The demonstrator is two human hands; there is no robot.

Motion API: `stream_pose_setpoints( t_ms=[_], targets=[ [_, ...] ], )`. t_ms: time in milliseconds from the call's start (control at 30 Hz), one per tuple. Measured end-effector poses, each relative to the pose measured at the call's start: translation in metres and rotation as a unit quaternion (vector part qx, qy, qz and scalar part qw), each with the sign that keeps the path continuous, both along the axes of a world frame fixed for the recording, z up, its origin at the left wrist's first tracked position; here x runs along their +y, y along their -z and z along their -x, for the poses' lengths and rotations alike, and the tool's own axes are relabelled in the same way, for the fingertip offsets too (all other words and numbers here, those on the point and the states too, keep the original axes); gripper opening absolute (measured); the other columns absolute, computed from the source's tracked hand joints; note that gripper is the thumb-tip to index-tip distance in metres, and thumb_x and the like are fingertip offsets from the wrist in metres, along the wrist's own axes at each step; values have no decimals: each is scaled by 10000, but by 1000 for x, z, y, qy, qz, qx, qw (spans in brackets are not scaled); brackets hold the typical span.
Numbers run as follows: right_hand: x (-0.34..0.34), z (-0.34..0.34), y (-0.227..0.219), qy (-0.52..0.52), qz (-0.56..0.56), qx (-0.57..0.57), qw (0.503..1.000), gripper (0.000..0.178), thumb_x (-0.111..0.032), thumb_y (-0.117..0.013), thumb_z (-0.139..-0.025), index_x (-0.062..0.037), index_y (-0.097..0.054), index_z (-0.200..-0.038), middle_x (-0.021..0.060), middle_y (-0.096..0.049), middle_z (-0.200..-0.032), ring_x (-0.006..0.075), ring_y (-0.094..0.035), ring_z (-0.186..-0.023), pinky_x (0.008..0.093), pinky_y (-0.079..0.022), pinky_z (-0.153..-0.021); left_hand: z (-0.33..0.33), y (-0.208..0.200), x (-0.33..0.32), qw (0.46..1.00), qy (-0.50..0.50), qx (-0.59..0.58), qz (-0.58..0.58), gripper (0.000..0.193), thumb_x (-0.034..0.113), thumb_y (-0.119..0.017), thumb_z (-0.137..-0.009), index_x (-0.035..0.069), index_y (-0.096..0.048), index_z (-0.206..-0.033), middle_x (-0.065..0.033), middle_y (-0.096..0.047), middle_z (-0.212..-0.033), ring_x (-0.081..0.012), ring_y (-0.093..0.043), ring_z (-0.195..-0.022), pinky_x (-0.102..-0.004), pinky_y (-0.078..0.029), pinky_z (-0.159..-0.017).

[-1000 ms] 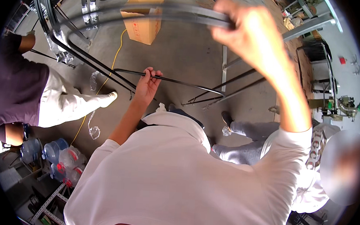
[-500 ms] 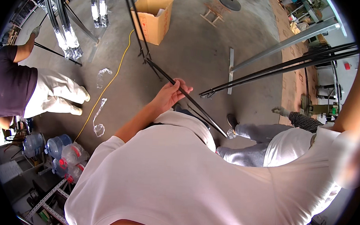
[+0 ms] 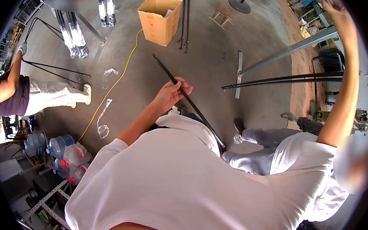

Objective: The person unwraps a roll of white tape and then handles multiple long black metal rods. They bend and align the rods into a curved frame shape, then pass the assembled frame to a coworker. The person repeats this process with additional rods, forming and handing off more frames.

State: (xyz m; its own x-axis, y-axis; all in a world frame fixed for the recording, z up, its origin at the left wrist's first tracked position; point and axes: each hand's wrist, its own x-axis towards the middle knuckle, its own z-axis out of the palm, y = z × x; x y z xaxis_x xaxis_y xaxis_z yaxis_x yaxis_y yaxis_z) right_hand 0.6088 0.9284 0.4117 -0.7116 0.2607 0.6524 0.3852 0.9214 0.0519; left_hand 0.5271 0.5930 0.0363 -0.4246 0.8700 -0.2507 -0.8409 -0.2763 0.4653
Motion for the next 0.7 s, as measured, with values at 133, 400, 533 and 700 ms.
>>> stream_pose_setpoints(
  t_ms=[133,400,533,700],
  targets=[
    [16,-21,42,94,40,-6,995,347,-375,-626,-722,-30,-585,-725,3,-404,-508,50,-344,-507,211,-319,-490,7,1,2,999,-29,-8,-16,111,90,-376,-879,55,-463,-938,-69,-528,-890,-238,-508,-963,-354,-402,-880],
    [55,-64,129,112,89,-89,986,332,-260,-567,-770,1,-557,-976,194,-572,-898,305,-562,-786,345,-437,-688,40,18,-7,990,-136,-8,-29,73,113,-440,-859,43,-454,-878,-132,-553,-898,-219,-538,-866,-320,-437,-803],
    [55,-107,165,221,100,-136,960,341,-237,-586,-757,16,-539,-980,217,-567,-835,348,-558,-773,384,-440,-664,54,-11,-29,983,-175,-18,-49,96,161,-437,-865,83,-469,-911,-55,-532,-913,-245,-500,-1011,-346,-410,-851],
    [46,-125,220,229,114,-129,958,296,-266,-591,-740,15,-561,-830,183,-581,-751,325,-570,-663,388,-442,-594,62,-36,-68,953,-299,-14,-53,233,256,-317,-908,72,-459,-891,-47,-523,-910,-222,-497,-1014,-361,-412,-873]
  ],
)
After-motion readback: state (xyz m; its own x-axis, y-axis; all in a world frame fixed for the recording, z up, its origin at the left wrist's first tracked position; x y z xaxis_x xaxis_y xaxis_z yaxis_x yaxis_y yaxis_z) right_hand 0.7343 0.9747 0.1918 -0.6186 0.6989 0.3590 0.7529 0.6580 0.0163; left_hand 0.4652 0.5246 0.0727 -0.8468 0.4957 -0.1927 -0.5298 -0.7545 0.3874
